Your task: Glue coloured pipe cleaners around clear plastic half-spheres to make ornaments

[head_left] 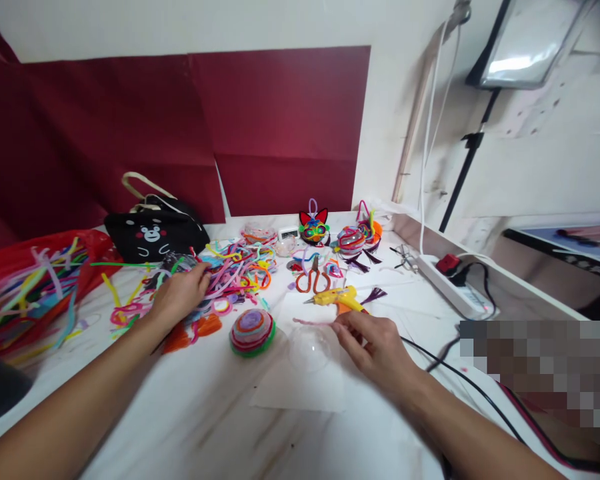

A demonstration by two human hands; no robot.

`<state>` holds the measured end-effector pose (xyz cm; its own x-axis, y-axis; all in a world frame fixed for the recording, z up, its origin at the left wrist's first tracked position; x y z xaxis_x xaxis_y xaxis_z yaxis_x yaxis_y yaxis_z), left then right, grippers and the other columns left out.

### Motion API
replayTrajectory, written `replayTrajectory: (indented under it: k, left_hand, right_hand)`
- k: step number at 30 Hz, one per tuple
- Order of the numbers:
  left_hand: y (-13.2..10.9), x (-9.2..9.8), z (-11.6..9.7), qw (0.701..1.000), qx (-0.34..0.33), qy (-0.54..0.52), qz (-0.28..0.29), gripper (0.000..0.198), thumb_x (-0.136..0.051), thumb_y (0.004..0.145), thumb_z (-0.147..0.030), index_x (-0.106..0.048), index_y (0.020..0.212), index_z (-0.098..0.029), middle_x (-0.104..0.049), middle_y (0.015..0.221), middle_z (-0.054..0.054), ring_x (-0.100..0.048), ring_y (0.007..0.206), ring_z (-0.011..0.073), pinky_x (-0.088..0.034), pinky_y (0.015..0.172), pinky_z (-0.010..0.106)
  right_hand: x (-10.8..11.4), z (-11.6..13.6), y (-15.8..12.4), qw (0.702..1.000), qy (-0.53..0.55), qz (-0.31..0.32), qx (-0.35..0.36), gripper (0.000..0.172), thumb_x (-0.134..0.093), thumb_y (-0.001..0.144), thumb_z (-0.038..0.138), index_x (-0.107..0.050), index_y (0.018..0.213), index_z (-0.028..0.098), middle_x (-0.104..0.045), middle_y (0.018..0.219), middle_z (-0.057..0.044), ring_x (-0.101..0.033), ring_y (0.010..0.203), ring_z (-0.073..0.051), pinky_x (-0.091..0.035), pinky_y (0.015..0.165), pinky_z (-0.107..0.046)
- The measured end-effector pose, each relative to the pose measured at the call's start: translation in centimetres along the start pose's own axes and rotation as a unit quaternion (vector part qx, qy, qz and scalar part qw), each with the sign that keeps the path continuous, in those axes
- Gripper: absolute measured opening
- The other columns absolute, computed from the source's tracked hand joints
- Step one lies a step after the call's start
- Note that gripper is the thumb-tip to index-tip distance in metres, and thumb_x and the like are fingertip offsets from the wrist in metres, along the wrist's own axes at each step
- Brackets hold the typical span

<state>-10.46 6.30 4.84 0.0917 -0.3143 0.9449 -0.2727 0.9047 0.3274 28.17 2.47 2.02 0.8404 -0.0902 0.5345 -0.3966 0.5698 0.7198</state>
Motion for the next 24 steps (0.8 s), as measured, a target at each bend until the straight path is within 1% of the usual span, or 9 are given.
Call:
replayTrajectory:
  k: [4,6,9,13,18,22,24]
  left_hand:
    - [1.6,-0.2,-0.6,0.999,0.005,0.03,0.029,0.052,-0.03,0.092,-0.04,-0.065,0.123,-0.017,-0.074,0.095,0.019,-0.07,0.086,0.0392,-0.05,0.068,0.043]
    - [2.2,-0.6,-0.5,0.999,0.016,0.036,0.033,0.053,-0.031,0.092,-0.04,-0.065,0.124,-0.016,-0.073,0.099,0.021,-0.069,0.089,0.0409,-0.05,0.069,0.044]
    - [2.8,-1.3,-0.1,0.998,0.032,0.038,0.037,0.055,-0.035,0.09,-0.044,-0.065,0.123,-0.012,-0.073,0.097,0.024,-0.069,0.089,0.042,-0.05,0.068,0.044]
    - [3.1,-1.8,0.1,0.998,0.043,0.03,0.039,0.051,-0.04,0.087,-0.047,-0.069,0.113,-0.014,-0.074,0.093,0.023,-0.069,0.088,0.041,-0.05,0.064,0.042]
    - [3.0,-1.8,-0.2,0.998,0.057,-0.001,0.008,0.04,-0.043,0.086,-0.044,-0.071,0.105,-0.021,-0.074,0.091,0.017,-0.068,0.084,0.0368,-0.046,0.061,0.037]
    - [2.6,-1.2,-0.4,0.995,0.07,-0.061,-0.033,0.033,-0.049,0.084,-0.043,-0.072,0.093,-0.021,-0.072,0.084,0.015,-0.065,0.08,0.0359,-0.042,0.061,0.037]
    - [2.5,-0.6,-0.2,0.989,0.083,-0.112,-0.058,0.028,-0.054,0.082,-0.041,-0.072,0.089,-0.02,-0.07,0.077,0.011,-0.063,0.076,0.0327,-0.039,0.061,0.036]
  right_hand:
    - [0.3,0.0,0.1,1.0,0.006,-0.004,-0.006,0.017,-0.052,0.095,0.02,-0.063,0.083,0.016,-0.06,0.063,0.0,-0.051,0.05,-0.008,-0.037,0.047,-0.017]
    - [0.3,0.1,0.1,1.0,0.008,0.002,-0.002,0.018,-0.051,0.096,0.02,-0.062,0.082,0.016,-0.059,0.062,0.001,-0.05,0.05,-0.008,-0.037,0.047,-0.017]
    - [0.2,0.3,0.1,1.0,0.008,0.015,0.003,0.019,-0.05,0.096,0.02,-0.061,0.082,0.017,-0.058,0.061,0.001,-0.048,0.049,-0.008,-0.038,0.047,-0.018]
    - [0.2,0.3,0.1,1.0,0.008,0.02,0.0,0.019,-0.049,0.097,0.021,-0.061,0.082,0.017,-0.059,0.062,0.0,-0.049,0.05,-0.009,-0.038,0.049,-0.02]
    - [0.1,0.2,0.1,1.0,0.002,0.022,0.003,0.02,-0.048,0.097,0.023,-0.061,0.083,0.018,-0.059,0.062,0.0,-0.049,0.051,-0.009,-0.038,0.051,-0.021]
    - [0.0,0.1,0.0,1.0,-0.005,0.022,0.011,0.019,-0.049,0.097,0.023,-0.061,0.083,0.018,-0.06,0.063,0.0,-0.05,0.051,-0.009,-0.038,0.052,-0.021]
    - [0.0,0.0,0.0,1.0,-0.006,0.021,0.013,0.019,-0.049,0.097,0.023,-0.062,0.083,0.018,-0.06,0.063,0.0,-0.05,0.051,-0.009,-0.038,0.052,-0.021]
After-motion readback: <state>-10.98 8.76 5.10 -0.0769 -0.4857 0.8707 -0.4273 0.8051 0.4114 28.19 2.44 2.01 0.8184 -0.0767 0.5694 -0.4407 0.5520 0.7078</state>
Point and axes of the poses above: each hand's wrist, its own y-axis towards the middle knuckle, its own x-axis out of the back of the hand, z = x × y, the point moved 4 cm from there along y, towards the middle knuckle
